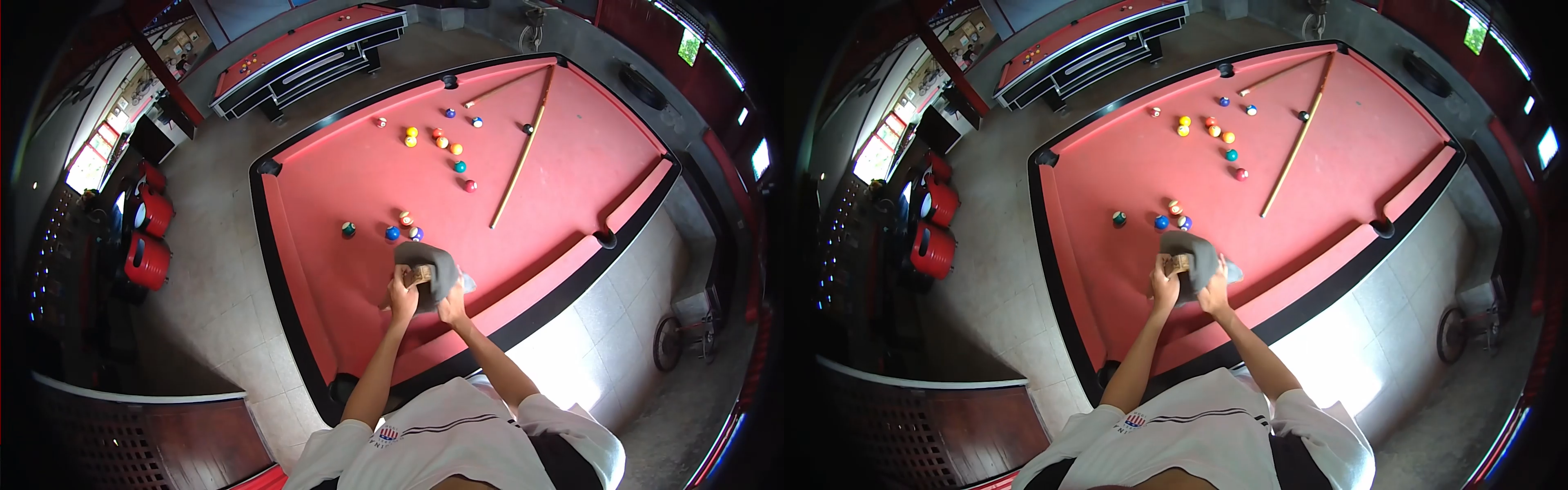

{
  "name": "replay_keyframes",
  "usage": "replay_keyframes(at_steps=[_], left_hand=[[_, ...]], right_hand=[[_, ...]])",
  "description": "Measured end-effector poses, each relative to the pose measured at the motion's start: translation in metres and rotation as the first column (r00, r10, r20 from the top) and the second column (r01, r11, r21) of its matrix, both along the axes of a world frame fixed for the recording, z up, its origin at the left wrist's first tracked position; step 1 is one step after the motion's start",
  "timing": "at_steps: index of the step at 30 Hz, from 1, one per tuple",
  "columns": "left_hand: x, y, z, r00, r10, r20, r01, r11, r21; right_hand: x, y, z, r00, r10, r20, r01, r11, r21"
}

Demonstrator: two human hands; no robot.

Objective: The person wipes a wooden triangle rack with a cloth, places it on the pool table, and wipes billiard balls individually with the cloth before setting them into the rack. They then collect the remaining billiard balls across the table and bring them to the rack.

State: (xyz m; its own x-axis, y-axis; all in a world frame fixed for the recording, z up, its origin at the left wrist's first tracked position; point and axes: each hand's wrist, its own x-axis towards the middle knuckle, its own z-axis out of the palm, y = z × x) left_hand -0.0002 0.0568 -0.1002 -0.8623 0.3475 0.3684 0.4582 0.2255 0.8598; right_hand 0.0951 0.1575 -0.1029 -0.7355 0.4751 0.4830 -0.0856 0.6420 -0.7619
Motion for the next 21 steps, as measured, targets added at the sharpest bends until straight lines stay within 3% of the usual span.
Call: replay_keyframes(at_steps=[2,3,5,8,10,11,12,14,17,20,21], left_hand=[[-0.004,0.001,-0.006,0.999,0.009,-0.038,-0.008,1.000,0.027],[-0.004,0.002,-0.003,0.999,0.003,-0.033,-0.002,1.000,0.025],[-0.003,0.001,0.002,0.998,0.009,-0.061,-0.008,1.000,0.012],[0.002,-0.001,-0.004,1.000,0.025,-0.014,-0.025,1.000,-0.014],[0.004,-0.001,-0.004,1.000,0.019,0.006,-0.019,1.000,-0.021],[0.004,-0.002,-0.003,1.000,0.008,-0.006,-0.008,1.000,-0.015],[0.005,-0.002,0.000,1.000,-0.001,-0.018,0.001,1.000,-0.011],[0.008,-0.004,0.008,0.997,0.000,-0.076,-0.002,1.000,-0.026],[0.006,-0.004,0.010,0.999,-0.010,-0.045,0.010,1.000,-0.001],[0.005,-0.003,0.015,1.000,-0.007,-0.008,0.007,1.000,0.009],[0.003,-0.002,0.008,1.000,-0.001,-0.012,0.001,1.000,0.007]], right_hand=[[0.014,0.018,-0.042,0.989,-0.049,0.136,0.046,0.999,0.020],[0.017,0.033,-0.086,0.993,0.012,0.114,0.012,0.978,-0.207],[0.021,0.042,-0.112,0.986,0.075,-0.148,-0.144,0.831,-0.538],[0.032,0.038,-0.060,0.994,0.107,-0.026,-0.108,0.906,-0.410],[0.019,0.027,-0.045,0.978,0.108,0.177,-0.092,0.991,-0.092],[0.010,0.017,-0.035,0.957,0.077,0.280,-0.065,0.997,-0.052],[0.001,0.004,-0.019,0.976,0.065,0.210,-0.065,0.998,-0.009],[-0.006,-0.007,0.011,0.978,0.053,0.204,-0.036,0.996,-0.086],[0.001,0.001,-0.002,0.989,0.100,-0.107,-0.109,0.990,-0.084],[0.018,0.029,-0.044,0.992,0.017,-0.127,-0.021,0.999,-0.032],[0.024,0.032,-0.053,0.995,-0.028,-0.097,0.013,0.988,-0.157]])
